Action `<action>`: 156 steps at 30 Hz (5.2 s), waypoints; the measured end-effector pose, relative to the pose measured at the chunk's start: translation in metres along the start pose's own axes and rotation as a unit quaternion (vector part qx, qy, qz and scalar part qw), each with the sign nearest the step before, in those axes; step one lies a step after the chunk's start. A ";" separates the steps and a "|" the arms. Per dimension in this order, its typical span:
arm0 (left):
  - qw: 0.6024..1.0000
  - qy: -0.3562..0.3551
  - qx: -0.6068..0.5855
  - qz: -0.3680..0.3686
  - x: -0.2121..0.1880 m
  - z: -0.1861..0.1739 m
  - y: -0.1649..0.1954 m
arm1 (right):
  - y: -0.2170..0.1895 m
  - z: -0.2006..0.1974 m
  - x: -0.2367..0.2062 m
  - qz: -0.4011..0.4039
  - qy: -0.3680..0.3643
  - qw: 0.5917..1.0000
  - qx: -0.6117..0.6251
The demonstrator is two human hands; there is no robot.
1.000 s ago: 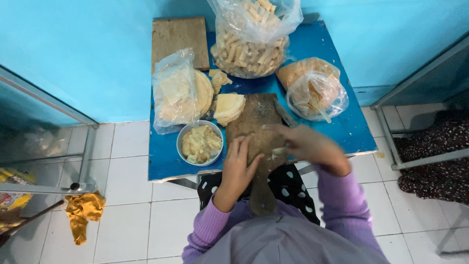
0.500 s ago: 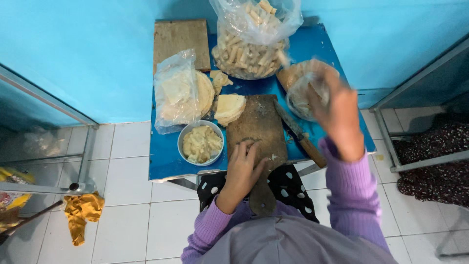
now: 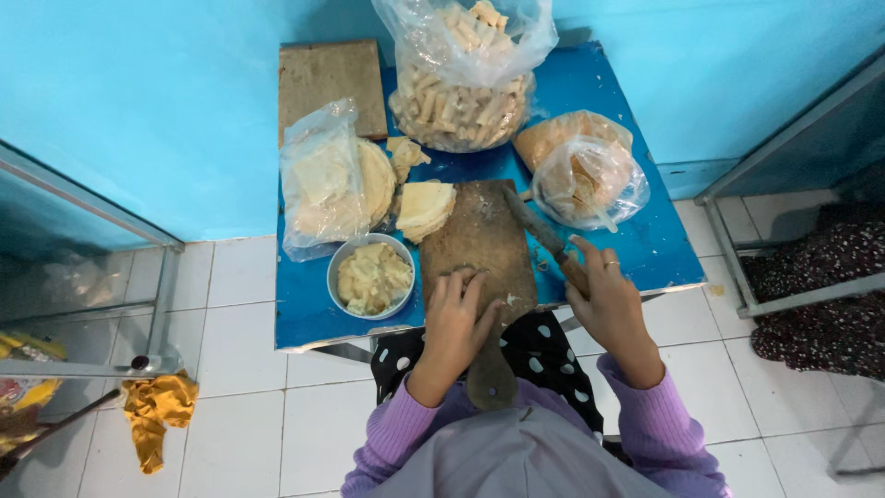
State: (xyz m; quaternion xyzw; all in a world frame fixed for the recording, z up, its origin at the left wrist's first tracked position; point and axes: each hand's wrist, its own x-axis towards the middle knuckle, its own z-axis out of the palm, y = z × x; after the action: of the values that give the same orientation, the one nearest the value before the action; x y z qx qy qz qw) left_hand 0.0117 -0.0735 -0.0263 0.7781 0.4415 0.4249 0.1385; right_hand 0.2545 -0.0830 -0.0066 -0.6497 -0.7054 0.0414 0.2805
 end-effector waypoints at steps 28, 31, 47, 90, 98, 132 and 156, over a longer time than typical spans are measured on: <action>0.999 0.006 0.022 0.027 -0.002 0.004 -0.006 | -0.022 0.018 -0.013 -0.039 0.007 0.997 -0.070; 0.999 0.005 0.028 0.033 -0.002 0.005 -0.007 | -0.020 0.024 -0.007 -0.067 0.033 0.996 -0.042; 0.998 0.010 0.049 0.032 0.001 0.009 -0.008 | -0.031 0.031 0.018 -0.072 0.017 0.996 -0.046; 0.999 0.020 0.033 0.027 0.000 0.006 -0.005 | 0.003 0.018 0.028 0.018 -0.071 0.984 0.164; 0.999 0.014 0.037 0.028 0.000 0.004 -0.004 | -0.003 0.018 0.026 0.029 -0.065 0.987 0.142; 0.995 0.031 0.092 0.021 0.000 0.014 -0.010 | 0.016 0.020 0.028 0.048 -0.048 0.953 0.295; 0.995 0.028 0.096 0.014 -0.007 0.013 -0.007 | -0.001 0.026 0.071 0.270 -0.210 0.753 0.562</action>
State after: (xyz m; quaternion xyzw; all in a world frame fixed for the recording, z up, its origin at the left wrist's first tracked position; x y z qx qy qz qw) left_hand 0.0161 -0.0726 -0.0420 0.7818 0.4728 0.4041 0.0451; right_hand 0.2423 -0.0083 -0.0037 -0.5135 -0.3910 0.6401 0.4168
